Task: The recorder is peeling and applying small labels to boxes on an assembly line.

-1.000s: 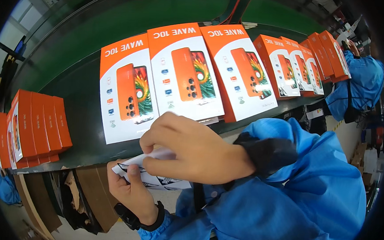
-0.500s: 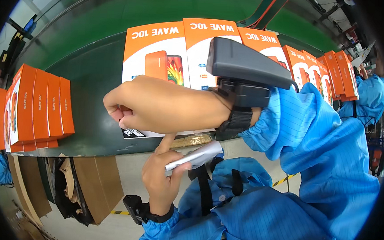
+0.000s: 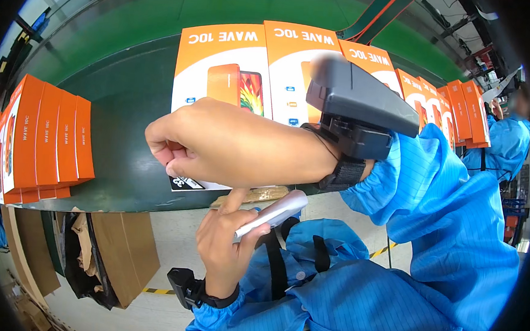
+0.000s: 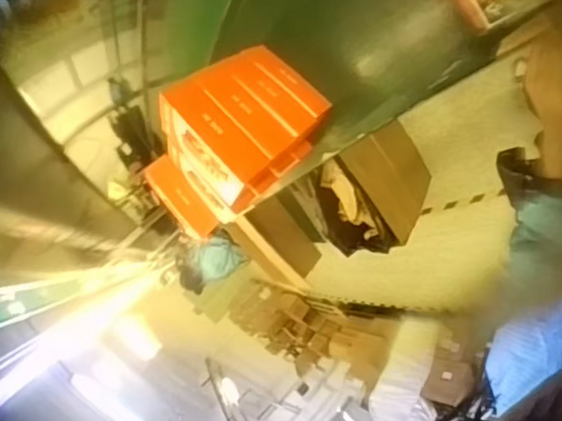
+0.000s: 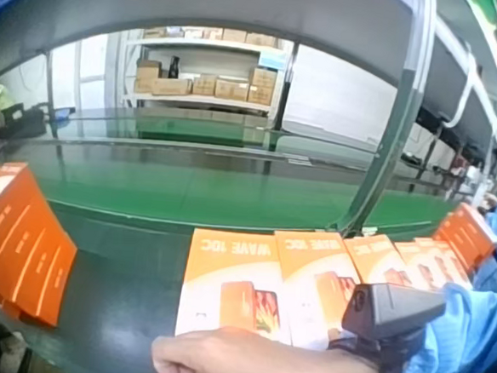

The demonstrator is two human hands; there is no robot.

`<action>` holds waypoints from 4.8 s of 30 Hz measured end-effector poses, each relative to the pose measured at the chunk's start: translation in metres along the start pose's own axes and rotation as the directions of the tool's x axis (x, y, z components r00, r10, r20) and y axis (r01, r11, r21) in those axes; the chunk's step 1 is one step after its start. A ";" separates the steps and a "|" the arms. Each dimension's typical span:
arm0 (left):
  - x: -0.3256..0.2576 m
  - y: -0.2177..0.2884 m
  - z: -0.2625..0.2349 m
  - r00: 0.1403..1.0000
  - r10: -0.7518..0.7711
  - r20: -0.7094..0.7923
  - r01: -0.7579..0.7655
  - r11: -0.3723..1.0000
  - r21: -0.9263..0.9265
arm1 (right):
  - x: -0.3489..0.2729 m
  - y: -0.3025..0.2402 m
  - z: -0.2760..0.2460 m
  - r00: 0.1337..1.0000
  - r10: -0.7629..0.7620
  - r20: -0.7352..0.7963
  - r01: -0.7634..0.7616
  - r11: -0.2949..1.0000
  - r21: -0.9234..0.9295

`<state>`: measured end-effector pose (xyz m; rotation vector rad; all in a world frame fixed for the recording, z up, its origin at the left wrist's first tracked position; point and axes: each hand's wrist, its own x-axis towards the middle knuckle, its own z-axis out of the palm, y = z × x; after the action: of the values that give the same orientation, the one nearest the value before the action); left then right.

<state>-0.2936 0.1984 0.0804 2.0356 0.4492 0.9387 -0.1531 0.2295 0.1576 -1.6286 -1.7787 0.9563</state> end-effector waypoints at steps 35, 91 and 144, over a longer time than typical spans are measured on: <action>-0.003 0.039 0.003 0.829 -0.497 -0.255 0.443 0.863 -0.243 | -0.091 -0.019 0.020 0.905 -0.355 -0.237 0.268 0.905 -0.332; 0.002 0.055 0.050 0.915 -0.362 -0.178 0.373 0.928 0.027 | -0.124 0.019 -0.026 0.984 -0.090 -0.152 0.056 0.975 -0.216; -0.002 0.090 0.149 0.897 0.275 0.345 -0.308 0.951 0.042 | -0.198 0.061 -0.073 0.989 0.103 -0.105 -0.087 0.985 0.147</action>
<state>-0.1845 0.0639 0.0961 2.3392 -0.0002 0.7272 -0.0343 0.0452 0.1674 -1.6551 -1.5344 0.9905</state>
